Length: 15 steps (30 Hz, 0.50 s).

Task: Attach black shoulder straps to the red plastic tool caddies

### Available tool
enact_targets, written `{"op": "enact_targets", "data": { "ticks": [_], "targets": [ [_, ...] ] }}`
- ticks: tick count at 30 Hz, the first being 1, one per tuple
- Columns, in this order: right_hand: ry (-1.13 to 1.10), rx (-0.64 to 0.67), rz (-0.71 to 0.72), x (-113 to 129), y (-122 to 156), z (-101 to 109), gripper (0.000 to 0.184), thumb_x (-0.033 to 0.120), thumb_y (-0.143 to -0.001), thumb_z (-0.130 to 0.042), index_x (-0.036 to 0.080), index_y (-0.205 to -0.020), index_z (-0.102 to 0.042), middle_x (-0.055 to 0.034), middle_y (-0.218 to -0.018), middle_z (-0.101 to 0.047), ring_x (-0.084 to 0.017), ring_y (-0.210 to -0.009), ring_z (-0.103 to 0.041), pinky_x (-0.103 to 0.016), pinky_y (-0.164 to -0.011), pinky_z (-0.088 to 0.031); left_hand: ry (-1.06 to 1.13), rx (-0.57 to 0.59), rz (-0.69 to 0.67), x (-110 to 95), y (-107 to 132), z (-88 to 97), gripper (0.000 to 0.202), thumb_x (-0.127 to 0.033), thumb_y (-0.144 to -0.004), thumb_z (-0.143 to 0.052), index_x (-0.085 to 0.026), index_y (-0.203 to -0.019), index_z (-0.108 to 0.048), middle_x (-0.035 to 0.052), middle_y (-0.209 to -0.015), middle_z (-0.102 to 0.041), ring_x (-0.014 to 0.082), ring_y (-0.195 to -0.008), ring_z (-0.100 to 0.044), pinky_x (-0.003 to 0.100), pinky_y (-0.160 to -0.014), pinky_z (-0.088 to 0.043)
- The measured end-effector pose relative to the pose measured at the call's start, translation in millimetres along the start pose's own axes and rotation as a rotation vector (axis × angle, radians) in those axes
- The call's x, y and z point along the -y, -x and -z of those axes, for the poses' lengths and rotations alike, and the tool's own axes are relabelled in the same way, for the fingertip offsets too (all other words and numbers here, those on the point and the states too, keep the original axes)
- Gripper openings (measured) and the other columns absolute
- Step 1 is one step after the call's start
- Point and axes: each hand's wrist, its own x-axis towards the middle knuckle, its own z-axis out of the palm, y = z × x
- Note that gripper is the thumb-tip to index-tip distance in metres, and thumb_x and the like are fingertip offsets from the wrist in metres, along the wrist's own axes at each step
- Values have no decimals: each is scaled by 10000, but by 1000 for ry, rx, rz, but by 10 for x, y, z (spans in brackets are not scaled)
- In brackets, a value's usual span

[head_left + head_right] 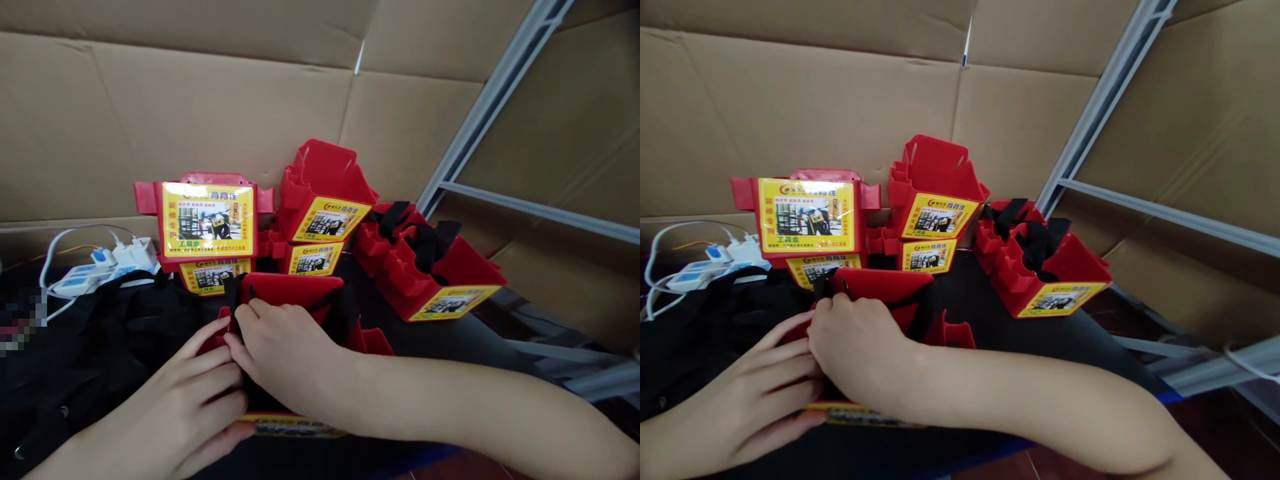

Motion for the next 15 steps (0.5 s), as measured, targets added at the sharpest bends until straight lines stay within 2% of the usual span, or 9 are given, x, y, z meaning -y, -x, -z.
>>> {"op": "enact_targets", "data": {
  "ticks": [5,8,12,15],
  "targets": [
    [-369,62,-216,-97,-41,28,232,292,-900,-474,106,-1003,-566,-105,-847,-667,-190,-726,-653,-276,-588,-474,42,-1,28,21,-1,-25,64,-242,-848,-589,-232,-866,-650,-39,-779,-633,142,-825,-580,479,-1147,-216],
    [-623,81,-272,-179,-88,-6,256,317,-905,-460,119,-1043,-544,-77,-792,-668,-138,-601,-640,-232,-540,-472,60,-8,24,10,-20,-38,55,-234,-852,-585,-227,-865,-638,-45,-781,-631,130,-792,-569,476,-1138,-220],
    [-850,119,-199,-254,-98,-20,149,194,-889,-425,129,-873,-558,15,-587,-598,-82,-471,-593,-156,-473,-439,17,-19,60,-31,-46,-44,85,-243,-863,-572,-213,-804,-625,-39,-758,-619,140,-806,-560,473,-1126,-219],
    [-836,156,-204,-351,-34,48,131,133,-844,-431,140,-768,-538,35,-588,-576,-53,-417,-552,-125,-406,-387,6,-7,93,-50,-49,-39,110,-251,-869,-565,-208,-783,-618,-27,-734,-595,142,-787,-550,450,-1100,-265]
  ]
}}
